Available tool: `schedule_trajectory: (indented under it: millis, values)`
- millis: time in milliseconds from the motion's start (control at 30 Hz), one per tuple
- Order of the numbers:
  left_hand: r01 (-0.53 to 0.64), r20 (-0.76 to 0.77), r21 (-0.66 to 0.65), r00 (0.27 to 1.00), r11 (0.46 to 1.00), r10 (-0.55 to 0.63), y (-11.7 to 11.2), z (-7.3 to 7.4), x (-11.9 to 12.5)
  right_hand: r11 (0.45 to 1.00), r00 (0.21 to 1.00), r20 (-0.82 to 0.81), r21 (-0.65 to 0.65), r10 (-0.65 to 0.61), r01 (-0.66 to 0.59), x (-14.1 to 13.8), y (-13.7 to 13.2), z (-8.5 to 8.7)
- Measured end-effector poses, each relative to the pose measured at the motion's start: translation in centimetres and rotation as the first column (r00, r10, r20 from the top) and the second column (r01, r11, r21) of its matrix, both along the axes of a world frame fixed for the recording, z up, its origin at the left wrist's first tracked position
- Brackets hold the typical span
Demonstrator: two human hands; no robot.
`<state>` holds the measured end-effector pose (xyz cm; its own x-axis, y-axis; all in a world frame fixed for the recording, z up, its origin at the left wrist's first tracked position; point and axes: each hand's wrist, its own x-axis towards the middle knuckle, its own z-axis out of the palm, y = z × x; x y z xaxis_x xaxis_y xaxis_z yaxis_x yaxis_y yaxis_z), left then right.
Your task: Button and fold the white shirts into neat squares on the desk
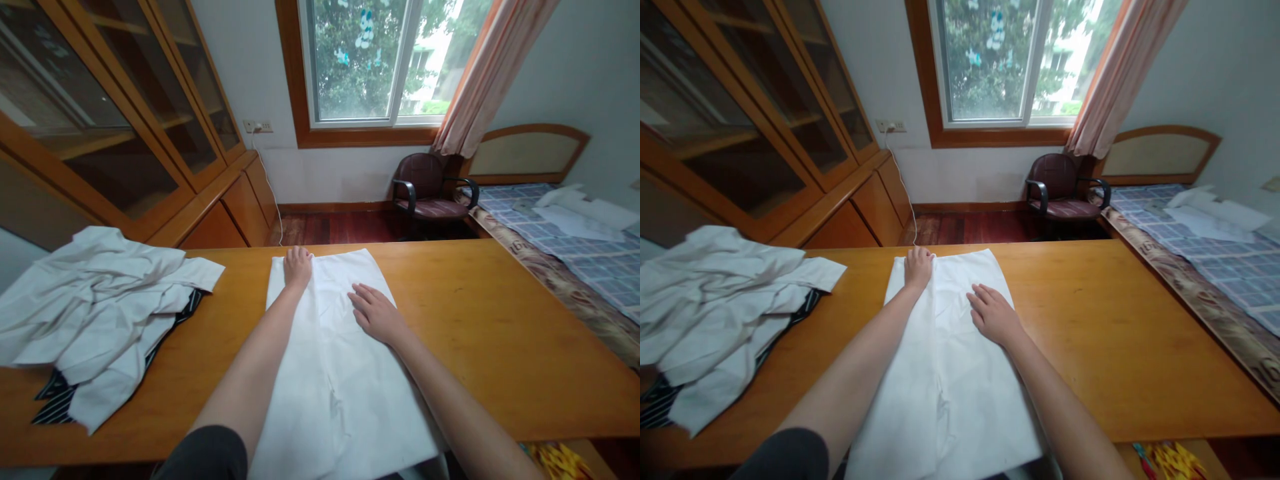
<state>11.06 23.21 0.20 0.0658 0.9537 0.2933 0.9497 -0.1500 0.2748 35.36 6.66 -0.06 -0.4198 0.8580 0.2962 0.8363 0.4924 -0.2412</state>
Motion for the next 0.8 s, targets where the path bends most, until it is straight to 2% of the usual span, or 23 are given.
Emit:
schedule_trajectory:
  millis: [100, 200, 367, 467, 533, 600, 667, 800]
  values:
    - [0.050, 0.001, 0.007, 0.999, 0.999, -0.050, 0.2, -0.3, 0.1, 1.000, 1.000, -0.015, -0.006, 0.001, -0.001, 0.0, 0.0, 0.0]
    - [0.149, 0.002, -0.015, 0.989, 0.989, -0.149, 0.8, -0.2, -0.4, 1.000, 1.000, -0.013, -0.007, 0.002, -0.002, 0.0, 0.1, -0.2]
    - [0.354, 0.027, -0.095, 0.935, 0.930, -0.353, 1.7, -0.2, -1.9, 0.999, 0.997, -0.059, 0.008, 0.047, -0.046, 0.0, -0.1, 0.6]
    - [0.376, 0.045, -0.123, 0.927, 0.919, -0.373, 2.0, -0.3, -2.6, 0.993, 0.986, -0.124, -0.028, 0.112, -0.117, -0.8, -1.2, 1.6]
    - [0.368, 0.047, -0.139, 0.930, 0.919, -0.365, 2.2, -0.2, -2.8, 0.980, 0.973, -0.176, -0.104, 0.147, -0.167, -1.8, -2.3, 2.3]
    - [0.357, 0.042, -0.160, 0.934, 0.920, -0.355, 2.5, 0.0, -2.8, 0.937, 0.949, -0.251, -0.243, 0.191, -0.253, -3.0, -3.4, 2.9]
    - [0.343, 0.032, -0.182, 0.939, 0.922, -0.343, 2.7, 0.3, -2.7, 0.855, 0.924, -0.326, -0.401, 0.202, -0.328, -4.1, -4.2, 3.4]
    - [0.301, 0.004, -0.203, 0.952, 0.932, -0.306, 3.2, 0.7, -2.4, 0.719, 0.929, -0.367, -0.635, 0.042, -0.283, -6.1, -4.8, 3.8]
